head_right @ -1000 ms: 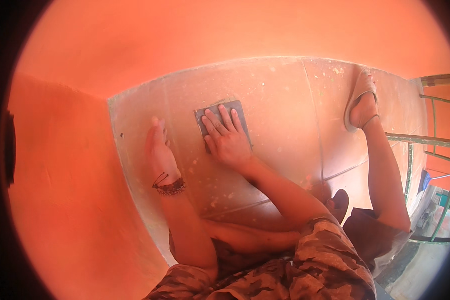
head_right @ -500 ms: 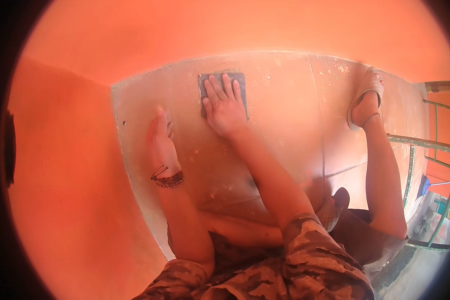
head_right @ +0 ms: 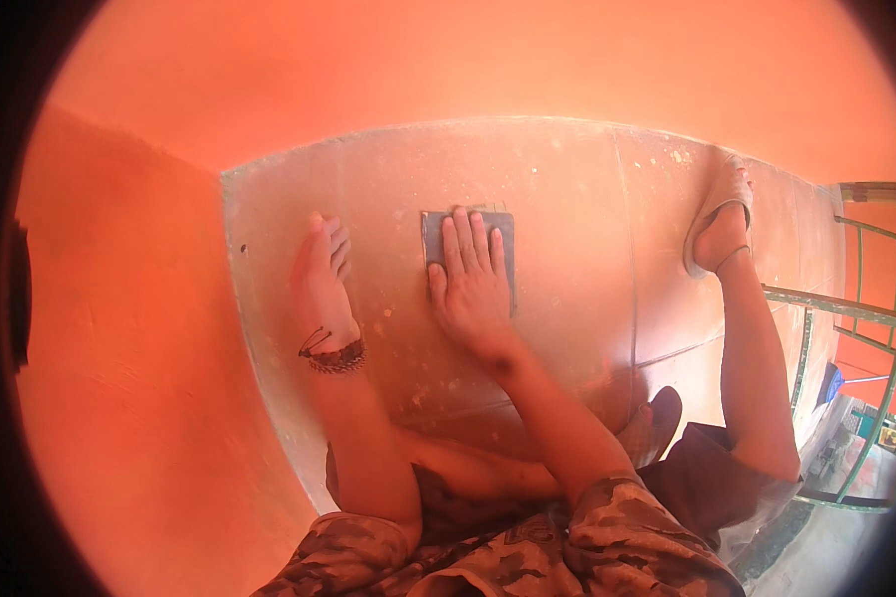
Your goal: The person sits on a tiled floor and uses a sanding block to sand the surface. They move the block in circular and back-and-forth motions across the tiles, occasionally pausing to inspect the surface or adjust the sandpaper.
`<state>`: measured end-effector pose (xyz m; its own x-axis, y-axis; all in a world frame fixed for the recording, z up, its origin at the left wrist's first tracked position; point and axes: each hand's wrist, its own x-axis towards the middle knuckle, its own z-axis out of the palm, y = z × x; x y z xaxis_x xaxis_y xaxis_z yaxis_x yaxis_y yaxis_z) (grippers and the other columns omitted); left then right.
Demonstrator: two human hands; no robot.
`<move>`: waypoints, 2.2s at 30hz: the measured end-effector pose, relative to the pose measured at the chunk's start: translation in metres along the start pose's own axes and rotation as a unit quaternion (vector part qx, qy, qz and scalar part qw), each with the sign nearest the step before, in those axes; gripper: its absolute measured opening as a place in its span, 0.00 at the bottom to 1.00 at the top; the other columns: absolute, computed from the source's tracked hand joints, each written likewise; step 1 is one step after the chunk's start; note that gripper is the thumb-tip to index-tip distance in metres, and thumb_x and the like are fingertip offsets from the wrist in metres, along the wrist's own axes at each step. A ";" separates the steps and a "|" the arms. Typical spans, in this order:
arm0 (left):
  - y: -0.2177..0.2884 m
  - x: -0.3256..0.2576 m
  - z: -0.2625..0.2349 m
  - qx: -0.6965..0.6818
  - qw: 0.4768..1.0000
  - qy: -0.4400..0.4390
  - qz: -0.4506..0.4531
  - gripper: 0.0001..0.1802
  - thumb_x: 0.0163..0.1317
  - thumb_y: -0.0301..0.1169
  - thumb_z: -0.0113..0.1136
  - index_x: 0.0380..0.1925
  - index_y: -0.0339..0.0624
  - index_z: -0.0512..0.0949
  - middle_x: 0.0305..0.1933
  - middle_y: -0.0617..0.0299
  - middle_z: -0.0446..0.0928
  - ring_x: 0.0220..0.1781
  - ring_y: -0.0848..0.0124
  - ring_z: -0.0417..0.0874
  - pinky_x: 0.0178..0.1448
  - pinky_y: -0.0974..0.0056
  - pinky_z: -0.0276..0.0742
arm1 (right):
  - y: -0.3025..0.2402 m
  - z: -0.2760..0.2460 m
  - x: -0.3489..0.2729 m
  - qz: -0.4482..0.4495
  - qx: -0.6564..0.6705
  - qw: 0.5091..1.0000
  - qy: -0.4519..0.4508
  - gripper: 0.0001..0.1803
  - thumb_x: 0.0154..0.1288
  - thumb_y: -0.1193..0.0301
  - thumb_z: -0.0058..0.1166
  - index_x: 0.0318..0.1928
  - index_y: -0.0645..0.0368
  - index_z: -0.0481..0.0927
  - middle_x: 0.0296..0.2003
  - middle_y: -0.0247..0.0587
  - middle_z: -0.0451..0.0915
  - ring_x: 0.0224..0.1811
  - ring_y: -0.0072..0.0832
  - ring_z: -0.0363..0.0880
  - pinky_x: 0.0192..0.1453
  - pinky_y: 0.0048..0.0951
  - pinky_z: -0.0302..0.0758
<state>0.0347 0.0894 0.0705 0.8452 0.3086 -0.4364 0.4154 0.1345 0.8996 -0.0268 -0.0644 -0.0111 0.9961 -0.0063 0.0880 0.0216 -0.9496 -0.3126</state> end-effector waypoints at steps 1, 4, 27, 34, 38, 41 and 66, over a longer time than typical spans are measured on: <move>-0.001 -0.002 0.006 0.009 1.000 -0.010 -0.004 0.28 0.76 0.46 0.48 0.54 0.27 0.77 0.53 0.53 0.80 0.58 0.67 0.77 0.65 0.64 0.68 | 0.004 -0.001 0.026 0.002 0.000 1.000 0.008 0.34 0.74 0.61 0.39 0.73 0.68 0.57 0.76 0.52 0.54 0.79 0.47 0.47 0.81 0.52 0.41; 0.005 -0.010 0.018 0.066 0.996 -0.063 -0.019 0.29 0.76 0.47 0.47 0.56 0.28 0.77 0.55 0.52 0.80 0.59 0.64 0.78 0.66 0.62 0.68 | 0.017 0.005 0.067 0.009 0.019 1.000 0.013 0.34 0.74 0.61 0.39 0.74 0.68 0.56 0.76 0.53 0.53 0.80 0.48 0.46 0.81 0.54 0.38; -0.003 -0.025 0.039 0.147 0.978 -0.145 -0.016 0.50 0.73 0.67 0.24 0.68 0.28 0.65 0.75 0.43 0.60 0.79 0.57 0.57 0.80 0.57 0.47 | 0.035 -0.001 0.045 0.047 0.004 0.997 0.055 0.36 0.72 0.59 0.43 0.72 0.69 0.59 0.75 0.57 0.55 0.78 0.50 0.50 0.80 0.55 0.41; -0.002 -0.017 0.035 0.162 0.978 -0.127 -0.010 0.50 0.72 0.67 0.25 0.68 0.30 0.64 0.76 0.45 0.58 0.79 0.58 0.56 0.81 0.57 0.46 | 0.031 -0.011 0.010 0.001 0.015 0.999 0.028 0.36 0.74 0.58 0.40 0.74 0.67 0.56 0.75 0.55 0.54 0.80 0.49 0.47 0.80 0.52 0.40; 0.002 -0.029 0.044 0.175 0.975 -0.139 -0.009 0.50 0.72 0.68 0.25 0.69 0.31 0.64 0.76 0.46 0.58 0.79 0.59 0.55 0.81 0.58 0.46 | 0.050 -0.013 0.048 0.063 0.024 0.997 0.030 0.36 0.76 0.56 0.37 0.74 0.67 0.55 0.76 0.53 0.52 0.80 0.47 0.45 0.81 0.51 0.38; -0.005 -0.021 0.036 0.183 0.975 -0.122 -0.013 0.49 0.72 0.68 0.25 0.69 0.32 0.64 0.77 0.47 0.57 0.79 0.59 0.55 0.81 0.58 0.46 | 0.026 -0.011 -0.019 0.061 0.008 0.998 0.011 0.36 0.74 0.57 0.40 0.73 0.68 0.57 0.76 0.52 0.54 0.80 0.45 0.44 0.81 0.51 0.38; 0.022 -0.057 0.050 0.212 0.965 -0.154 0.007 0.49 0.71 0.69 0.29 0.71 0.37 0.64 0.79 0.53 0.55 0.80 0.63 0.53 0.81 0.58 0.46 | 0.081 -0.018 0.054 0.078 -0.016 0.997 0.021 0.37 0.73 0.55 0.39 0.74 0.69 0.55 0.77 0.53 0.50 0.80 0.48 0.43 0.81 0.54 0.35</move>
<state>0.0126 0.0280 0.1140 0.8841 0.0041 -0.4672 0.4487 -0.2858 0.8467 0.0269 -0.1475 -0.0143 0.9826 -0.1674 0.0802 -0.1369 -0.9453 -0.2961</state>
